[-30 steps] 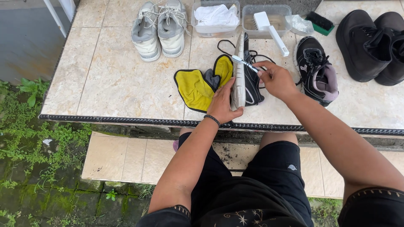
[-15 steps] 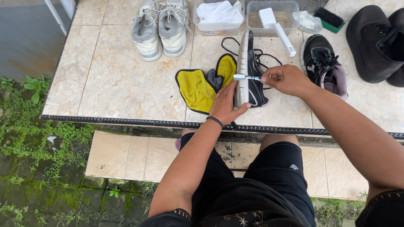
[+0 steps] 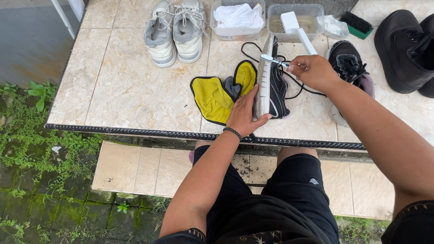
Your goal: Cleaning the sole of a sneaker using a small brush, cleaning solution, and a cloth.
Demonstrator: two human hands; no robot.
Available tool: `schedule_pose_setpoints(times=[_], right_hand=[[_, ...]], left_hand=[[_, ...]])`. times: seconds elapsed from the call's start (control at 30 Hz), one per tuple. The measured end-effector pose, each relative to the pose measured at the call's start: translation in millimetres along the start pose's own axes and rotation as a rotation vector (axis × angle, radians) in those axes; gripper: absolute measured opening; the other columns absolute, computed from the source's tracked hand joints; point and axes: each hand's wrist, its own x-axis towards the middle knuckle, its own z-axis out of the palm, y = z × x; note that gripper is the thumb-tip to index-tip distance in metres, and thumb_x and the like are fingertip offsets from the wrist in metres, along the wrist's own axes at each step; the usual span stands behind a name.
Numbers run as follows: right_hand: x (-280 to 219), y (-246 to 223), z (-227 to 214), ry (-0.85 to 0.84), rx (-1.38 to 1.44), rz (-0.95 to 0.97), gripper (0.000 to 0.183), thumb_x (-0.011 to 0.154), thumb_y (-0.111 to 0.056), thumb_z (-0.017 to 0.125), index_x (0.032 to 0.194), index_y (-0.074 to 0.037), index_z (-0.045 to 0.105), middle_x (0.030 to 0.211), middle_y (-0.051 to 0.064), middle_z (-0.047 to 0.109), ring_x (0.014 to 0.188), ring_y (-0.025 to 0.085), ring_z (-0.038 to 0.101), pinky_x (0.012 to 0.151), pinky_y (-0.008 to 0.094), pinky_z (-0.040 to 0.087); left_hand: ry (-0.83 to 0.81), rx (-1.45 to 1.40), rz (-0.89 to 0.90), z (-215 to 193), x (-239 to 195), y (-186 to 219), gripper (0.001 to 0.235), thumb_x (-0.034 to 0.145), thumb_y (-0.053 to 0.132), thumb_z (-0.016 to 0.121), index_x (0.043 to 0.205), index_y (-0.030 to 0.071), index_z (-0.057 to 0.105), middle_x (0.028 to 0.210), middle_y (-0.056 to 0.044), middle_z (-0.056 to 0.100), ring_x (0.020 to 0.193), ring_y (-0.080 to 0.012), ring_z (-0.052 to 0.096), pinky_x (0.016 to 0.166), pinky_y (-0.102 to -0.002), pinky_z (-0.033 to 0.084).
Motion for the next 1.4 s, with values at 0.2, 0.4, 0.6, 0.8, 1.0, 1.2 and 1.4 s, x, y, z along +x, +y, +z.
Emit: schedule_pose_setpoints(times=[0.2, 0.4, 0.6, 0.8, 1.0, 1.2, 1.4], right_hand=[[-50, -17, 9, -0.167, 0.026, 0.008, 0.016, 0.096, -0.026, 0.069, 0.106, -0.017, 0.078, 0.076, 0.013, 0.075, 0.079, 0.03, 0.067, 0.083, 0.043, 0.052], [-4, -8, 1, 0.057, -0.187, -0.012, 0.016, 0.102, -0.034, 0.066, 0.111, -0.027, 0.078, 0.09, 0.009, 0.071, 0.086, 0.034, 0.068, 0.081, 0.045, 0.053], [67, 27, -1, 0.184, -0.174, 0.063, 0.016, 0.102, -0.039, 0.065, 0.111, -0.032, 0.076, 0.095, 0.004, 0.069, 0.09, 0.03, 0.067, 0.08, 0.045, 0.053], [29, 24, 12, 0.136, -0.076, 0.032, 0.017, 0.104, -0.036, 0.065, 0.114, -0.029, 0.077, 0.088, 0.004, 0.07, 0.084, 0.031, 0.068, 0.078, 0.045, 0.053], [-36, -7, 19, -0.01, -0.1, 0.001, 0.018, 0.102, -0.029, 0.064, 0.113, -0.026, 0.078, 0.093, 0.01, 0.076, 0.087, 0.036, 0.069, 0.081, 0.048, 0.053], [-47, -17, 10, 0.008, -0.208, -0.019, 0.017, 0.103, -0.032, 0.064, 0.113, -0.027, 0.077, 0.095, 0.011, 0.075, 0.092, 0.039, 0.07, 0.083, 0.051, 0.054], [15, -10, 0, 0.161, -0.266, 0.003, 0.018, 0.104, -0.038, 0.063, 0.114, -0.03, 0.075, 0.098, 0.009, 0.073, 0.095, 0.041, 0.069, 0.082, 0.053, 0.055]], left_hand=[[0.002, 0.016, 0.007, 5, -1, -6, 0.101, 0.089, 0.069, 0.056, 0.161, 0.007, 0.019, 0.159, -0.021, 0.038, 0.146, -0.0354, 0.043, 0.126, -0.048, 0.023], [-0.002, 0.019, 0.022, -4, -1, 6, 0.099, 0.092, 0.067, 0.054, 0.161, 0.006, 0.018, 0.159, -0.024, 0.037, 0.146, -0.0376, 0.041, 0.125, -0.05, 0.023], [0.001, 0.021, 0.019, -3, -1, 6, 0.1, 0.09, 0.066, 0.055, 0.161, 0.005, 0.019, 0.157, -0.026, 0.039, 0.145, -0.0393, 0.043, 0.125, -0.05, 0.023], [0.029, 0.024, 0.041, 1, 0, 0, 0.099, 0.091, 0.066, 0.058, 0.161, 0.008, 0.02, 0.158, -0.023, 0.039, 0.145, -0.0369, 0.044, 0.125, -0.05, 0.025], [0.032, 0.022, 0.029, 1, -1, 3, 0.099, 0.091, 0.066, 0.057, 0.161, 0.007, 0.02, 0.158, -0.025, 0.04, 0.145, -0.0385, 0.044, 0.125, -0.05, 0.024], [0.039, 0.016, 0.035, 2, -1, 1, 0.099, 0.091, 0.066, 0.058, 0.161, 0.008, 0.021, 0.159, -0.022, 0.039, 0.146, -0.0367, 0.043, 0.125, -0.049, 0.024], [0.026, 0.027, 0.035, -1, 0, 3, 0.099, 0.091, 0.066, 0.058, 0.162, 0.008, 0.02, 0.159, -0.022, 0.039, 0.146, -0.0367, 0.043, 0.125, -0.049, 0.025]])
